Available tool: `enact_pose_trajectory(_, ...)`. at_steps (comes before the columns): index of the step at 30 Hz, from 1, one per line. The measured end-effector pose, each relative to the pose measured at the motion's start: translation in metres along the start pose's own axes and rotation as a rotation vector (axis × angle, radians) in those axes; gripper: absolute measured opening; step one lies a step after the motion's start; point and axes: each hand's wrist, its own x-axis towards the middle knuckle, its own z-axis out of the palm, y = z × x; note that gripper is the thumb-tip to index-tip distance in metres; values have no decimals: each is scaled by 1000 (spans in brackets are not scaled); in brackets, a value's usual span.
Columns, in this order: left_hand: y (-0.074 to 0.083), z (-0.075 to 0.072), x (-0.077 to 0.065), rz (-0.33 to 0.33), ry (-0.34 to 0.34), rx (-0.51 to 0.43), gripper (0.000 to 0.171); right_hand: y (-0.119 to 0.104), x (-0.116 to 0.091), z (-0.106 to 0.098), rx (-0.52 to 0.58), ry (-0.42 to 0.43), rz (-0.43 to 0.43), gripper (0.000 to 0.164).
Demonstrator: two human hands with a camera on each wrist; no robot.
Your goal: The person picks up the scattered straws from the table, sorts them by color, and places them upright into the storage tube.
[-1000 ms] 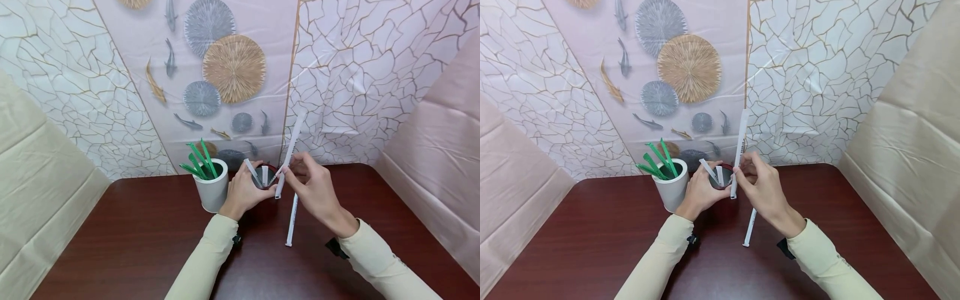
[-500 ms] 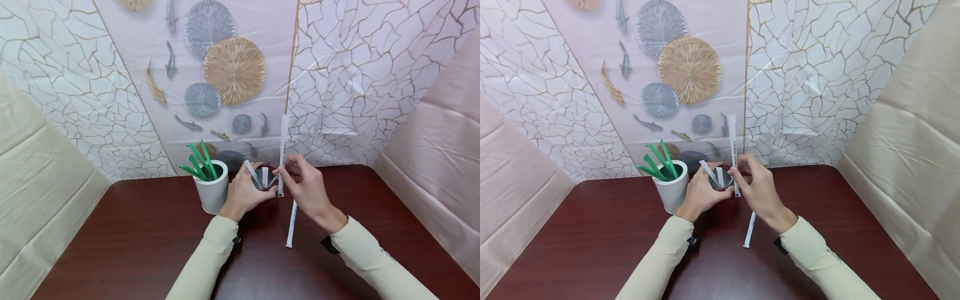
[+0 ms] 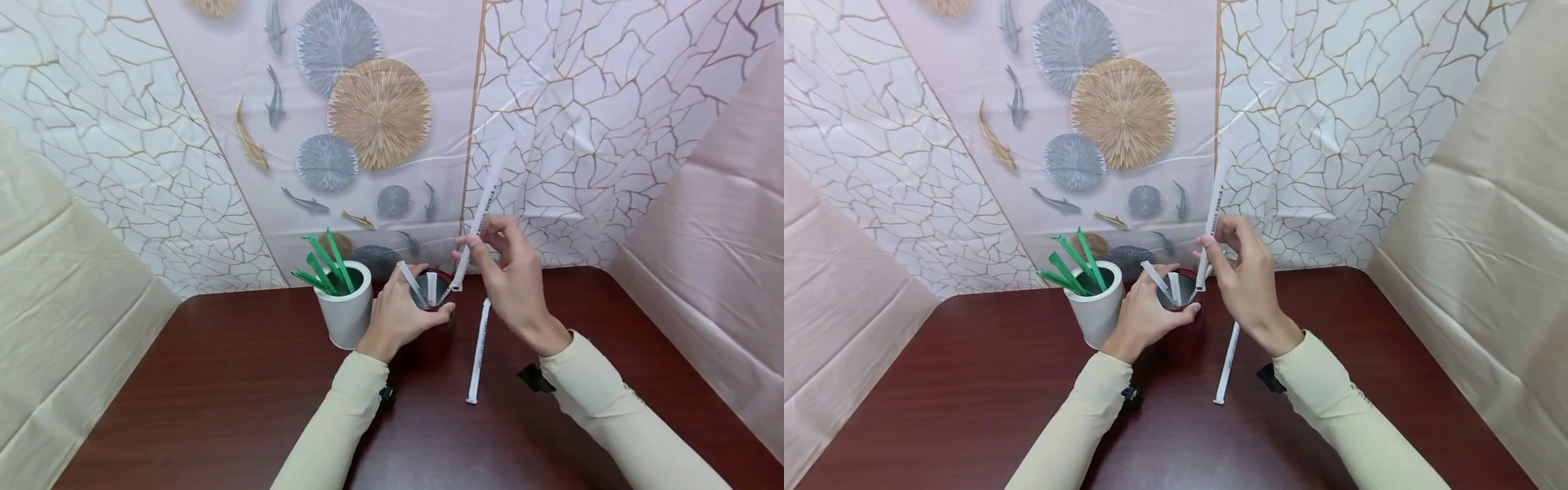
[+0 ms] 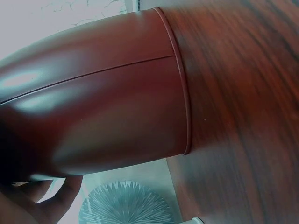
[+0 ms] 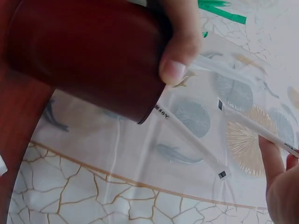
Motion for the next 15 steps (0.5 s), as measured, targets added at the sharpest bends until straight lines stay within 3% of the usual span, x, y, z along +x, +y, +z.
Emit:
enact_pose_trajectory(5, -1, 1, 0, 5, 12, -3, 82, 5, -1, 10, 55, 45, 7, 15)
enact_pose_trajectory(12, -1, 1, -1, 5, 8, -10, 83, 26, -21, 17, -383, -85, 30, 18)
enact_pose_trajectory(15, -1, 0, 0, 11, 7, -5, 83, 33, -27, 16, -455, -137, 42, 16)
